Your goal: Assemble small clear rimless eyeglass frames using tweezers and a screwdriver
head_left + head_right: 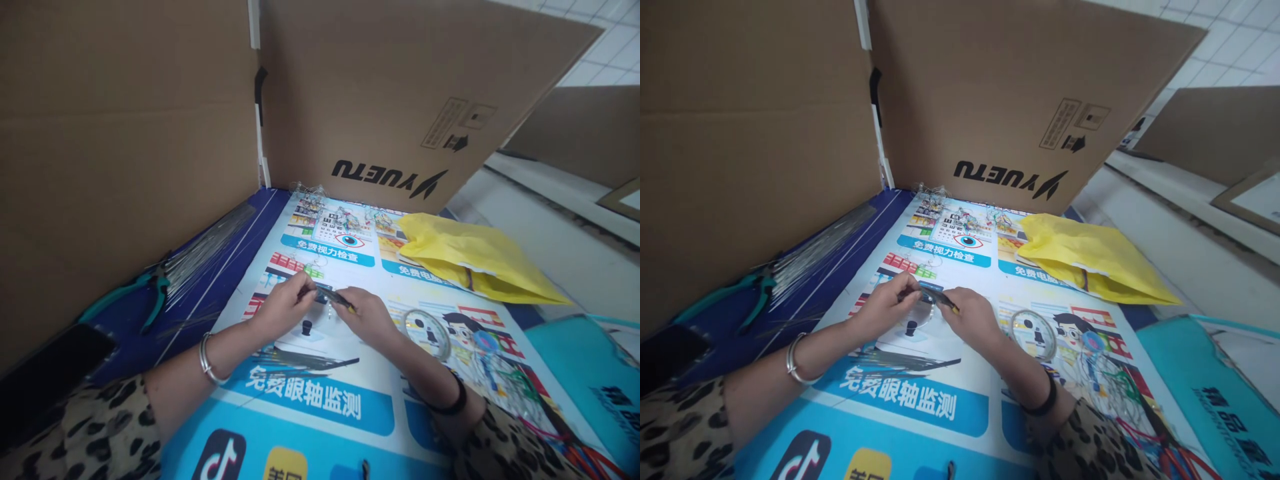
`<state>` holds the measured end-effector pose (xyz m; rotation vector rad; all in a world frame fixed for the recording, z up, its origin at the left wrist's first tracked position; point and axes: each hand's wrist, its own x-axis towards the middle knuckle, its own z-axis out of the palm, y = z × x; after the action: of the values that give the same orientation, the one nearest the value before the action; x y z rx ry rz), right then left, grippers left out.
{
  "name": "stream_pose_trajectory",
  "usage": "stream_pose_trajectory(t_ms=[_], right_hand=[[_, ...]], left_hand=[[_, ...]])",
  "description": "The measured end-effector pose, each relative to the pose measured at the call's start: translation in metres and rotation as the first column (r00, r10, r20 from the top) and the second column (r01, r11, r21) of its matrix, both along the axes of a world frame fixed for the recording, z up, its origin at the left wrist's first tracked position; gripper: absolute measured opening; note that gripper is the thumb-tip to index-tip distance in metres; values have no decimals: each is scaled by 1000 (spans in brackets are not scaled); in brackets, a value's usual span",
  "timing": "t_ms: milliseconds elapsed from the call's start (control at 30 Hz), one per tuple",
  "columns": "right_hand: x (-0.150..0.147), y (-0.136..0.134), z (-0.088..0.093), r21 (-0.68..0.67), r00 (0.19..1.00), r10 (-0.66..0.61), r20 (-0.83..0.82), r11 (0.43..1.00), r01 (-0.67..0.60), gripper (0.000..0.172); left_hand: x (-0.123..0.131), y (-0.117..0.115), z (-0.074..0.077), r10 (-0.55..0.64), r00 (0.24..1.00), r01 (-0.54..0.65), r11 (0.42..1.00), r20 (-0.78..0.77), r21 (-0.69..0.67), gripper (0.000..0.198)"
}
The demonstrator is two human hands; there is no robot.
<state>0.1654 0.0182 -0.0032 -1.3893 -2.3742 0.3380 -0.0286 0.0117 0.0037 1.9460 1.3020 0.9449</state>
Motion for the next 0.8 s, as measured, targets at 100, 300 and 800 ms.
stream_pose_trajectory(t_ms=[100,300,800], right_hand=[[-2,-1,2,-22,1000,-6,-25,1000,5,22],[-2,-3,2,-27,992,-29,-122,999,26,22],[-1,-1,-4,57,995,-7,-98,998,12,22]], left_hand=[[0,0,0,10,1000,-10,1000,-3,-5,4],[-2,1,2,-39,999,39,999,-6,-12,7],[-4,4,4,-179,982,179,984,-66,-2,18]])
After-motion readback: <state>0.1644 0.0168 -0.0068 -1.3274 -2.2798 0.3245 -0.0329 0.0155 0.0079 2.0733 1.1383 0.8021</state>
